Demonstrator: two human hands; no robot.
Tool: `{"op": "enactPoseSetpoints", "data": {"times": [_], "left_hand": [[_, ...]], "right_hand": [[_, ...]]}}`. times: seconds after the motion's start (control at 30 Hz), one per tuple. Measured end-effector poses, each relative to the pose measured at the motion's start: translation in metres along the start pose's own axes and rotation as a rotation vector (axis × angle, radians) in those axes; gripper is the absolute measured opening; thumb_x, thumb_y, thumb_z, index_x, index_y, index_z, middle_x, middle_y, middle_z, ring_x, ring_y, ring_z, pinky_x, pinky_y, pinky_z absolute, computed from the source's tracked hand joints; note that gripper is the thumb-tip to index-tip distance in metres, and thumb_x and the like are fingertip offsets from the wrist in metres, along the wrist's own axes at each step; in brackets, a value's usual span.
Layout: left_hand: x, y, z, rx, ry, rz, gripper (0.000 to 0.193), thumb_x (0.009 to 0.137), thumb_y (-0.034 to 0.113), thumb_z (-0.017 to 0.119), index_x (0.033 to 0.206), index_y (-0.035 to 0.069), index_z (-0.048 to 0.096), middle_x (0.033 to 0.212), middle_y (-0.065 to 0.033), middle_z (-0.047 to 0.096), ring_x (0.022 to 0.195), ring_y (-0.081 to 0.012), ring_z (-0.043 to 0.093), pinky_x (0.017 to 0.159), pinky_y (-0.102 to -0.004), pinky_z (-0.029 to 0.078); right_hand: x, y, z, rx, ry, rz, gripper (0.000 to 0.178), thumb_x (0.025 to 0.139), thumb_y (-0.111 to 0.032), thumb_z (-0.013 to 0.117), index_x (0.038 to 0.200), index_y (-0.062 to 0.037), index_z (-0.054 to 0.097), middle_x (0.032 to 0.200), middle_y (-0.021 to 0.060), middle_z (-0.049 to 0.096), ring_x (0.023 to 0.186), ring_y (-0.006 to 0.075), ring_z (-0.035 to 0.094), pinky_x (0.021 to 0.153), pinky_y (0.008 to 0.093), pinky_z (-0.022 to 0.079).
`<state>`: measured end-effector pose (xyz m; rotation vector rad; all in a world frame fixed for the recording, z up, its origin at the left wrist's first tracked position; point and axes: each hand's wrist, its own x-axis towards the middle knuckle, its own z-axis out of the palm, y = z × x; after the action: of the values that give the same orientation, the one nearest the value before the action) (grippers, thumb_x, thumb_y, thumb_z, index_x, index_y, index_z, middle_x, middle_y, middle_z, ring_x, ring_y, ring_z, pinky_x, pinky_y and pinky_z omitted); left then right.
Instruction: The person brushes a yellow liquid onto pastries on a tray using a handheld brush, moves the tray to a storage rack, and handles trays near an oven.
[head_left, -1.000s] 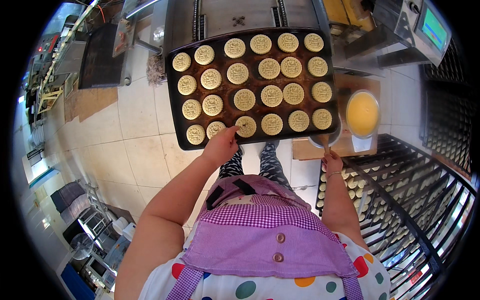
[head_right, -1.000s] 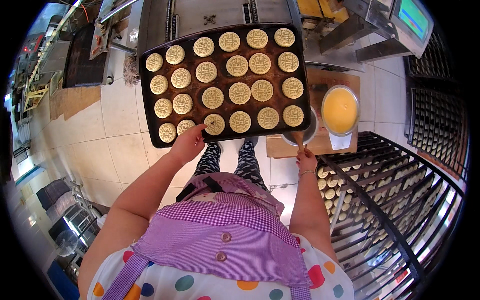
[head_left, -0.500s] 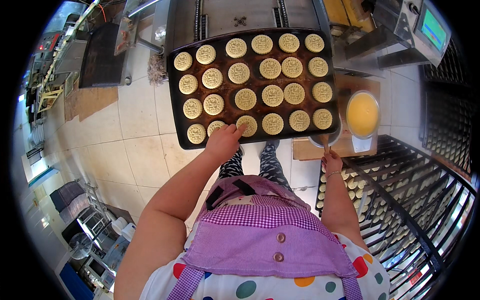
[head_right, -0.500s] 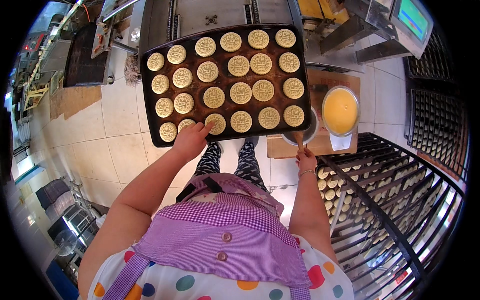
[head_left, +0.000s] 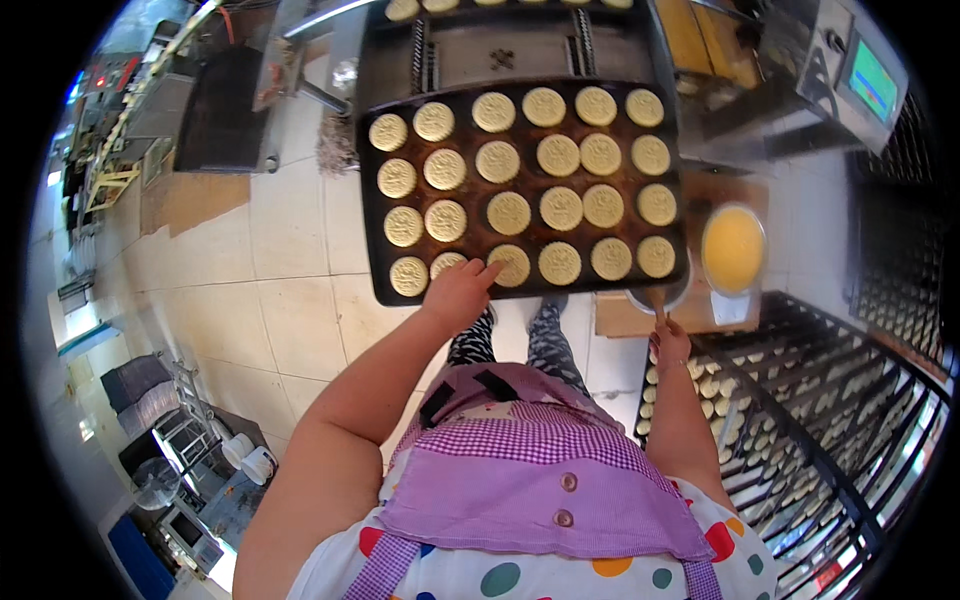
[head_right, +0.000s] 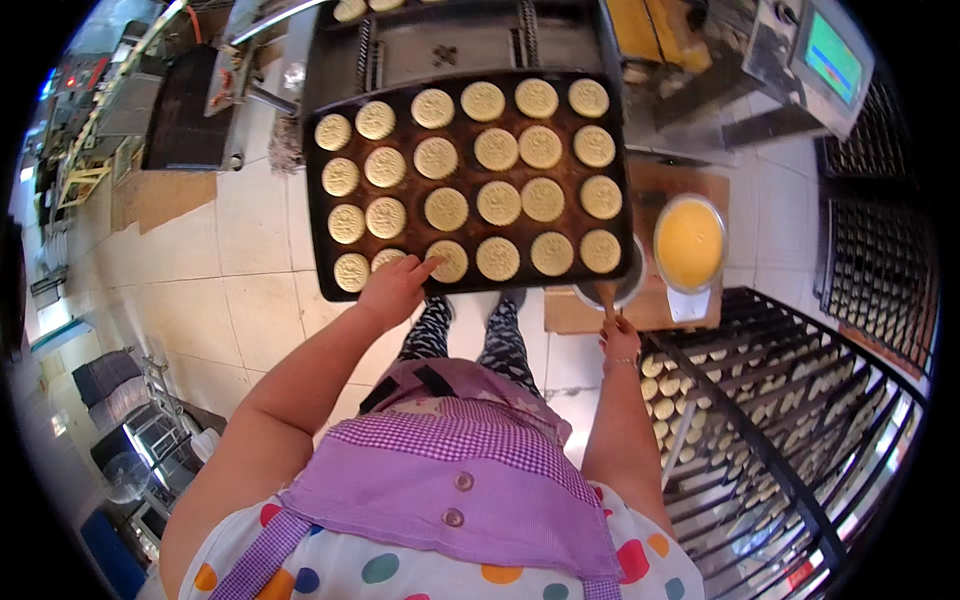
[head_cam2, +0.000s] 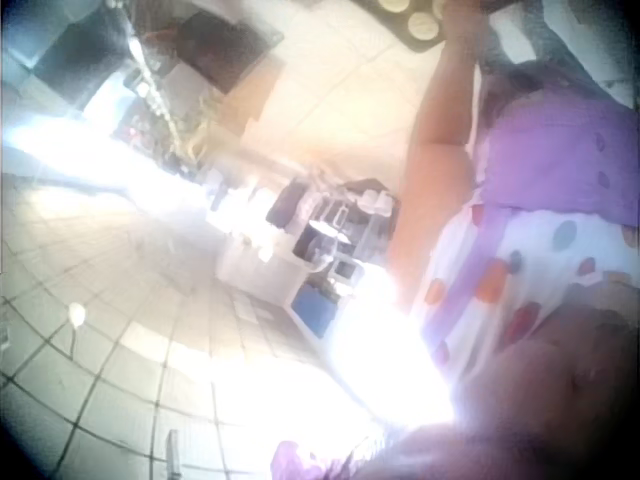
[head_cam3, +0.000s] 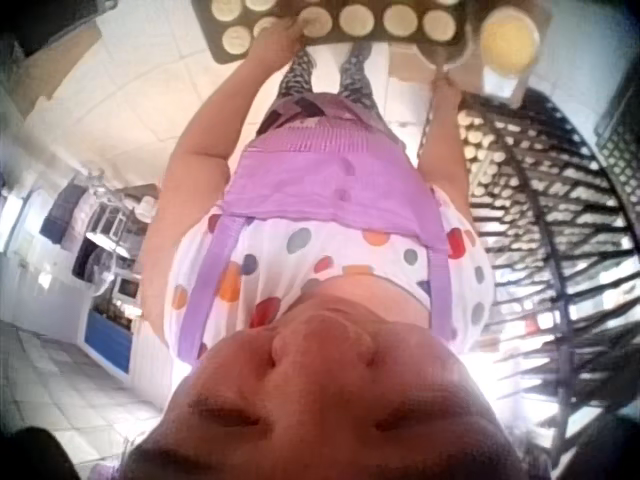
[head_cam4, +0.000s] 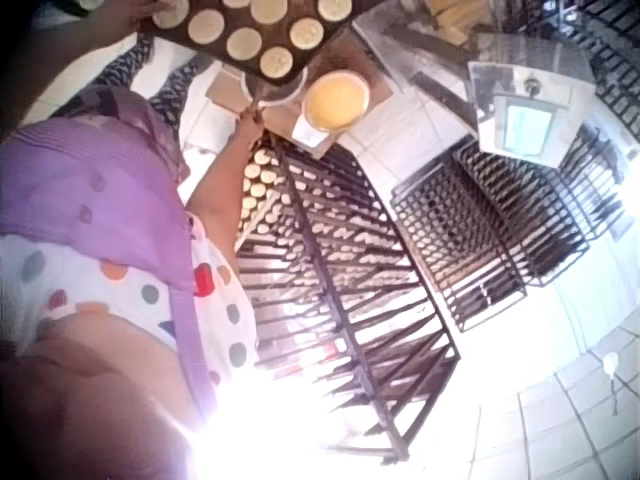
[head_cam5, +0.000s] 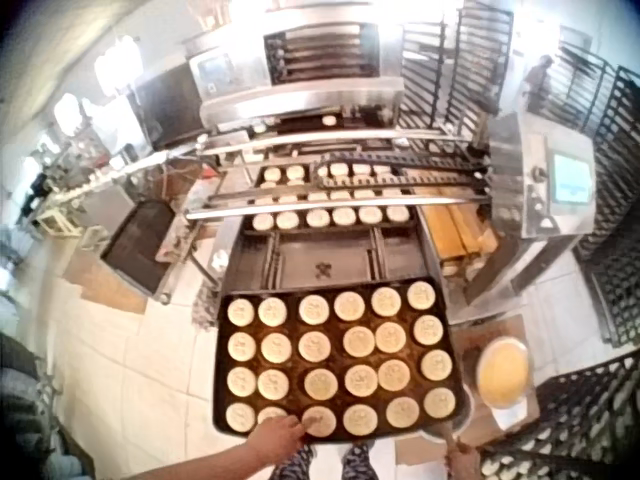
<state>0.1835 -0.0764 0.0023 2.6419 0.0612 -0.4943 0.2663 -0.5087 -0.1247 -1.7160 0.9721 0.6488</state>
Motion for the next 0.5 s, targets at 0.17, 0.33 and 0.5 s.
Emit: {"op": "enactPoseSetpoints", "data": {"times": [0.17,0.33,0.5], "left_hand": [[0.017,-0.072,-0.031,-0.601,0.603,-0.456,0.02,0.082,0.008,0.056,0.101,0.004,0.061,0.088,-0.0143,0.061,0.077,-0.0267,0.06,0.069,-0.0351,0.049],[0.047,-0.169,-0.163,-0.943,1.076,-0.546,0.018,0.084,0.01,0.058,0.099,0.001,0.064,0.078,-0.0028,0.062,0.065,-0.0105,0.058,0.061,-0.0246,0.047],[0.078,-0.29,-0.255,-0.465,1.106,-0.521,0.031,0.082,0.02,0.061,0.106,0.0,0.063,0.09,-0.0103,0.066,0.079,-0.0185,0.063,0.071,-0.0288,0.049]], "right_hand": [[-0.008,-0.004,0.007,0.03,0.04,0.039,0.033,0.081,-0.01,0.066,0.112,-0.0074,0.056,0.085,0.0017,0.061,0.065,0.0103,0.056,0.049,0.0227,0.043],[-0.01,-0.006,0.007,0.037,0.052,0.049,0.031,0.081,-0.009,0.064,0.111,-0.0057,0.056,0.078,0.0019,0.058,0.058,0.0094,0.054,0.044,0.0214,0.04],[0.0,0.002,0.012,0.026,-0.001,0.051,0.031,0.082,-0.012,0.063,0.112,-0.0066,0.056,0.08,0.0016,0.06,0.061,0.01,0.055,0.046,0.0229,0.042]]}}
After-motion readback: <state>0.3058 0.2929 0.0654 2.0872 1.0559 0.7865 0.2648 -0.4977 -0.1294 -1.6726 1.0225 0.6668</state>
